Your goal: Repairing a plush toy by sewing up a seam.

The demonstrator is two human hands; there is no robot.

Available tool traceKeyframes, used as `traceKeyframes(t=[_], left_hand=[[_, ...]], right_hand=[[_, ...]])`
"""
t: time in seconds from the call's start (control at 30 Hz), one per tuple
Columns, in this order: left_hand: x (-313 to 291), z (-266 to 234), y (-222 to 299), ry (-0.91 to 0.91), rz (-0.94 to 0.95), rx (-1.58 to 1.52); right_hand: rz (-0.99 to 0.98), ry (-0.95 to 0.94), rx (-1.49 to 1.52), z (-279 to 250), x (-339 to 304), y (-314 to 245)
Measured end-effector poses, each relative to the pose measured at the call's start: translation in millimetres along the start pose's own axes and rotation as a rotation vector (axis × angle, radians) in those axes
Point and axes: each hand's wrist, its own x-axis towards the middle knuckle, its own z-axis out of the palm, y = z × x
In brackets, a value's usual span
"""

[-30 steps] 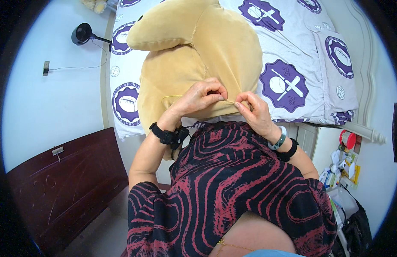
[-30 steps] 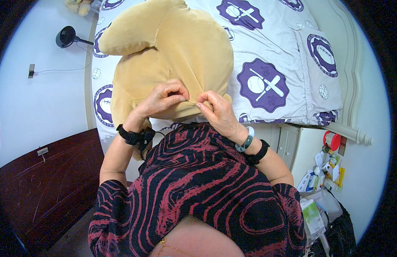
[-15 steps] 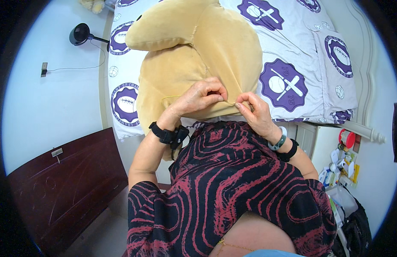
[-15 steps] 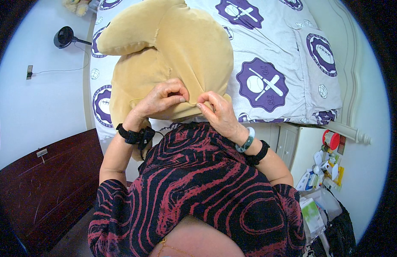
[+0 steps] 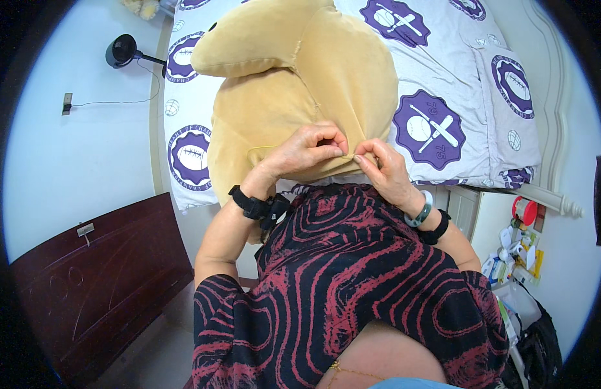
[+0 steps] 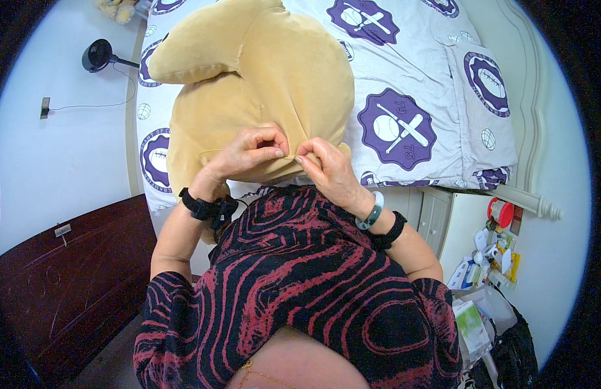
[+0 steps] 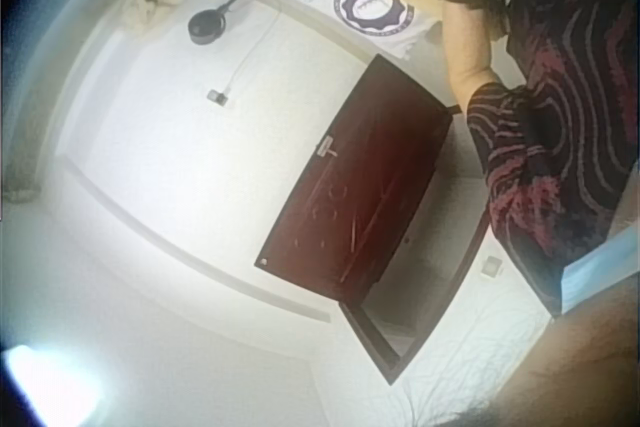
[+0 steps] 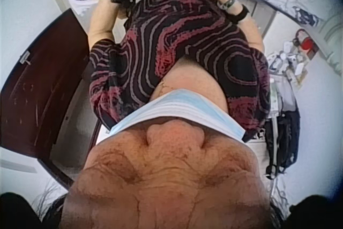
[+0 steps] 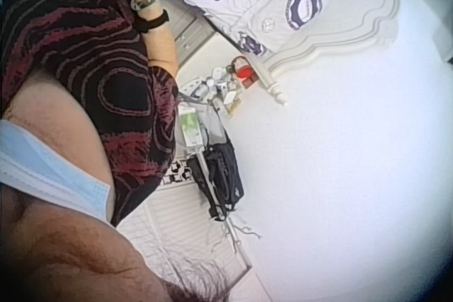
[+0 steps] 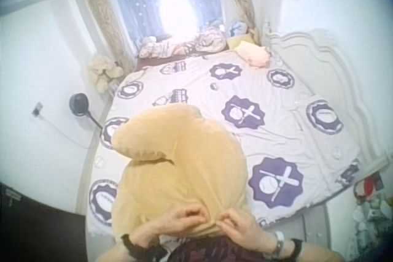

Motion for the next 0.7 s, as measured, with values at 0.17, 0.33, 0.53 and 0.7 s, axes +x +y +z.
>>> traceKeyframes(t=[0.17,0.33,0.53,0.7], left_hand=[[-1,9,-8,0.036,-0.018,-0.083],[-3,22,-7,0.216,-0.218,-0.304],[-7,37,11,0.289,-0.007,-0.284],[-8,36,9,0.334,0.233,0.135]], right_hand=[[0.072,-0.010,0.022,0,1,-1],[0.115,-0.024,0.010,1,3,-1],[0.083,-0.014,0.048,6,4,6],[0.073,-0.025,0.050,6,5,5]])
